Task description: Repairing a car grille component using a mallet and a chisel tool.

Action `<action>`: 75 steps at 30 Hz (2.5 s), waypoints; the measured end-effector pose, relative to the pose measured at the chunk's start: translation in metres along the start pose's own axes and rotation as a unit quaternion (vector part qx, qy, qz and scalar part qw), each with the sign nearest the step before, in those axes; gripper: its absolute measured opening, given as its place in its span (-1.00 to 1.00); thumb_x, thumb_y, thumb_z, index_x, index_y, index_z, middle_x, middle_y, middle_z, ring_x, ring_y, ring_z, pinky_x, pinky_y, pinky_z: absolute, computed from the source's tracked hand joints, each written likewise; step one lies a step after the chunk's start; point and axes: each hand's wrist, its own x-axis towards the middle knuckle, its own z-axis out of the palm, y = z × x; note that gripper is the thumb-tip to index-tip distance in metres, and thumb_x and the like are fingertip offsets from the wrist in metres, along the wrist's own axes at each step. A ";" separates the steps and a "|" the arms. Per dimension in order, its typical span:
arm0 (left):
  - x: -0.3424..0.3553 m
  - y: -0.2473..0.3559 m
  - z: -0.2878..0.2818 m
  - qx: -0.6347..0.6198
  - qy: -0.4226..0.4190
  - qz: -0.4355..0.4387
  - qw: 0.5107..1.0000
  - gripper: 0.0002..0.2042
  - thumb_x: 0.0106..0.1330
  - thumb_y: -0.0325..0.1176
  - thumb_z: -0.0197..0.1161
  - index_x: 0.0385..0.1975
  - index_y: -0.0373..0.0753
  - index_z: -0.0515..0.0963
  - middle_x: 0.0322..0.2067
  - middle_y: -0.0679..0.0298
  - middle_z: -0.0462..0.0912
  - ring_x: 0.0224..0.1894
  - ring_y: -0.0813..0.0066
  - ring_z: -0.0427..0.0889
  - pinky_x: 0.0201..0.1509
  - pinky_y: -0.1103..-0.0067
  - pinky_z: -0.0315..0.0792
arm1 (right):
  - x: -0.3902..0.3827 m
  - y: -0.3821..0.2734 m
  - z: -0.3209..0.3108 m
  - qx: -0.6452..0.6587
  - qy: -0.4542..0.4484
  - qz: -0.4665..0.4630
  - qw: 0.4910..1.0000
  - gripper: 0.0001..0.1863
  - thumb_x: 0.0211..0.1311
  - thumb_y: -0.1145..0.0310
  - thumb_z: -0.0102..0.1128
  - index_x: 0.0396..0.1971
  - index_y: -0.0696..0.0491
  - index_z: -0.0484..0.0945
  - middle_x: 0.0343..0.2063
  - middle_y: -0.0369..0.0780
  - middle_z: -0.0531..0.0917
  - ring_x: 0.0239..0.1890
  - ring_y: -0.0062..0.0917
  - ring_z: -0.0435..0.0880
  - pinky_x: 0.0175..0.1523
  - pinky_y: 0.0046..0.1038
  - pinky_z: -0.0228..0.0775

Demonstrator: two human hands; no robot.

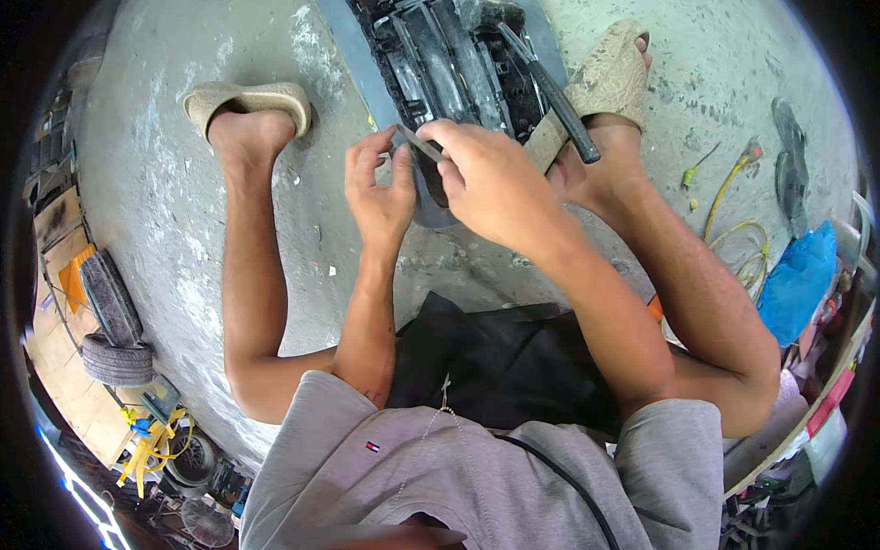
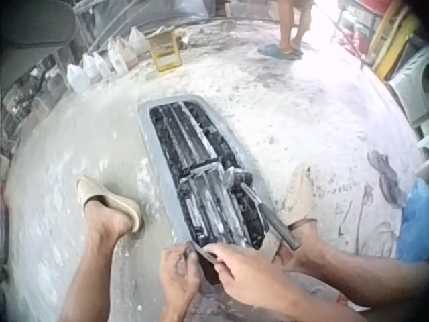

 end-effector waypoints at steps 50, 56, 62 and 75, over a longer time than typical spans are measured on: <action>0.205 -0.097 0.018 0.227 0.119 0.015 0.966 -0.51 0.49 -0.14 0.11 0.30 -0.31 0.39 0.16 -0.19 0.49 0.14 -0.22 0.51 0.28 0.07 0.33 | 0.022 0.101 -0.059 -0.261 0.366 0.094 0.888 -0.74 0.29 0.33 0.28 -0.05 -0.10 0.78 -0.29 -0.23 0.78 -0.19 -0.46 0.71 0.00 -0.41 0.49; 0.087 0.075 -0.117 -0.668 -0.064 -0.030 0.741 -0.32 0.34 0.16 0.15 0.15 -0.40 0.44 0.06 -0.22 0.42 0.15 -0.02 0.43 0.27 0.06 0.24 | 0.007 0.110 -0.082 -0.121 0.362 0.069 0.922 -0.74 0.31 0.41 0.29 -0.02 -0.01 0.75 -0.24 -0.22 0.79 -0.20 -0.60 0.69 -0.04 -0.53 0.48; -0.004 0.214 -0.189 -0.408 0.081 0.118 0.902 -0.79 0.19 -0.15 0.38 -0.33 -0.04 0.52 -0.32 0.48 0.53 -0.08 0.85 0.43 -0.01 0.57 0.18 | 0.025 0.032 -0.062 0.068 0.382 0.015 0.921 -0.77 0.39 0.53 0.12 -0.04 0.17 0.64 -0.40 -0.23 0.71 -0.42 -0.60 0.61 -0.29 -0.56 0.43; -0.010 0.207 -0.190 -0.614 -0.169 -0.030 0.771 -0.87 0.51 -0.37 0.05 -0.30 -0.12 0.54 -0.10 0.45 0.55 -0.29 0.78 0.63 0.04 0.38 0.20 | -0.001 -0.018 -0.040 -0.071 0.131 0.048 0.988 -0.82 0.24 0.59 0.15 -0.19 0.18 0.66 -0.44 -0.18 0.66 -0.44 -0.56 0.62 -0.30 -0.51 0.46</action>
